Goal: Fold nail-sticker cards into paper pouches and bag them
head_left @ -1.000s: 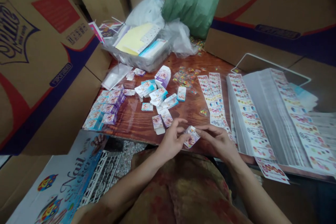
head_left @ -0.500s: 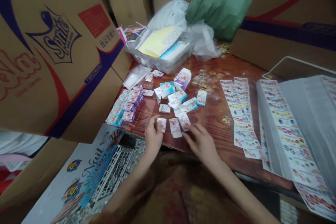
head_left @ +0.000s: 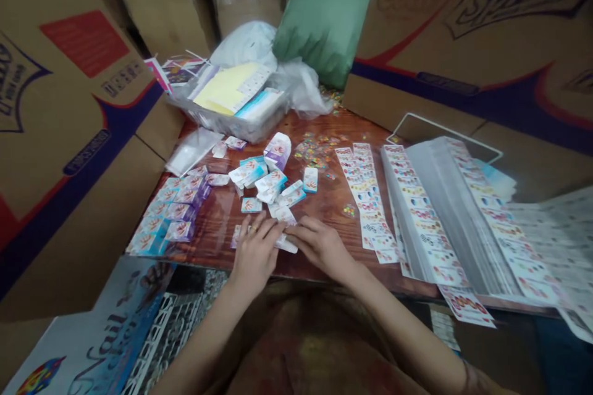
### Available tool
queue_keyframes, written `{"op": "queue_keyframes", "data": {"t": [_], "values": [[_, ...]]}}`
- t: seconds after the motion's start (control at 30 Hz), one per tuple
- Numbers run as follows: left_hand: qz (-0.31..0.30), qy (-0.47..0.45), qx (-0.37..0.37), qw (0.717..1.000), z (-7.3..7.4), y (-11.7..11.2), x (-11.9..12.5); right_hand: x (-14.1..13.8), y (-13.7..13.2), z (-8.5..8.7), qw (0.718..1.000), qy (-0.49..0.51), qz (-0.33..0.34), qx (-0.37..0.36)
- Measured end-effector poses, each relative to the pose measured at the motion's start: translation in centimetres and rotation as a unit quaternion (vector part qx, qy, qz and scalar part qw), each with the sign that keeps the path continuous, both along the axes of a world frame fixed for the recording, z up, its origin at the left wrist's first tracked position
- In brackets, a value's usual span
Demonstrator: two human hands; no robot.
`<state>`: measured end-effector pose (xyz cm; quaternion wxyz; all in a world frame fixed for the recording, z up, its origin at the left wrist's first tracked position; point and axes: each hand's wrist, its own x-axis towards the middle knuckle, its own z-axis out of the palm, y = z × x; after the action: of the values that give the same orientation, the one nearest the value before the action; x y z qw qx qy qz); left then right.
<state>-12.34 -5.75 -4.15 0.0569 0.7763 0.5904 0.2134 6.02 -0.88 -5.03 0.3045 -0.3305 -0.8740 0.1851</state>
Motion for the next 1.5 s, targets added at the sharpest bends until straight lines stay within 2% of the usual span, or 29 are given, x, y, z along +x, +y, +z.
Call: {"op": "queue_keyframes", "data": {"t": [0.03, 0.07, 0.1, 0.13, 0.17, 0.2, 0.23, 0.3, 0.47, 0.6, 0.77, 0.93, 1.13, 1.23, 1.33, 1.43, 1.5], "values": [[0.005, -0.03, -0.004, 1.0, 0.0, 0.4, 0.2, 1.0, 0.8, 0.4, 0.999, 0.023, -0.002, -0.024], [0.025, -0.066, -0.003, 0.997, -0.1, 0.7, 0.5, 2.2, 1.7, 0.6, 0.998, 0.034, -0.031, -0.046], [0.053, -0.105, 0.0, 0.993, -0.2, 1.0, 0.8, 3.5, 2.8, 0.6, 0.993, 0.036, -0.096, -0.059], [0.08, -0.146, 0.0, 0.986, -0.2, 1.2, 1.1, 4.9, 3.9, 0.5, 0.978, 0.028, -0.198, -0.056], [0.102, -0.186, -0.004, 0.977, -0.3, 1.4, 1.4, 6.2, 5.0, 0.2, 0.951, -0.014, -0.304, -0.063], [0.116, -0.225, -0.014, 0.967, -0.3, 1.5, 1.8, 7.3, 6.0, -0.2, 0.911, -0.078, -0.396, -0.085], [0.124, -0.262, -0.028, 0.957, -0.3, 1.5, 2.1, 8.3, 6.9, -0.6, 0.88, -0.136, -0.443, -0.106], [0.131, -0.324, -0.057, 0.935, -0.3, 1.6, 2.7, 9.5, 8.0, -1.5, 0.851, -0.18, -0.478, -0.125], [0.13, -0.462, -0.093, 0.873, -0.9, 1.8, 3.7, 9.9, 8.5, -2.6, 0.85, -0.187, -0.473, -0.133], [0.125, -0.516, -0.133, 0.837, -1.3, 1.9, 4.4, 10.5, 8.7, -2.4, 0.862, -0.163, -0.461, -0.131], [0.132, -0.579, -0.167, 0.787, -0.6, 1.9, 5.4, 11.6, 9.0, -1.7, 0.877, -0.114, -0.449, -0.125], [0.108, -0.593, -0.182, 0.777, 0.1, 1.9, 6.2, 11.8, 8.8, -1.0, 0.876, -0.089, -0.46, -0.115], [0.087, -0.61, -0.189, 0.765, 0.1, 2.4, 6.9, 12.1, 7.8, 0.3, 0.866, -0.09, -0.486, -0.081], [0.07, -0.614, -0.176, 0.766, 0.4, 3.0, 7.5, 12.5, 7.1, 1.3, 0.873, 0.003, -0.486, -0.035], [0.044, -0.63, -0.168, 0.757, 1.5, 3.6, 8.7, 12.0, 5.7, 2.6, 0.885, 0.166, -0.436, -0.003], [0.009, -0.668, -0.173, 0.723, 3.0, 4.1, 10.2, 10.2, 2.8, 3.7, 0.885, 0.291, -0.363, -0.013], [-0.011, -0.699, -0.175, 0.693, 3.7, 4.3, 11.1, 8.7, 0.6, 4.1, 0.893, 0.32, -0.314, -0.042]]}}
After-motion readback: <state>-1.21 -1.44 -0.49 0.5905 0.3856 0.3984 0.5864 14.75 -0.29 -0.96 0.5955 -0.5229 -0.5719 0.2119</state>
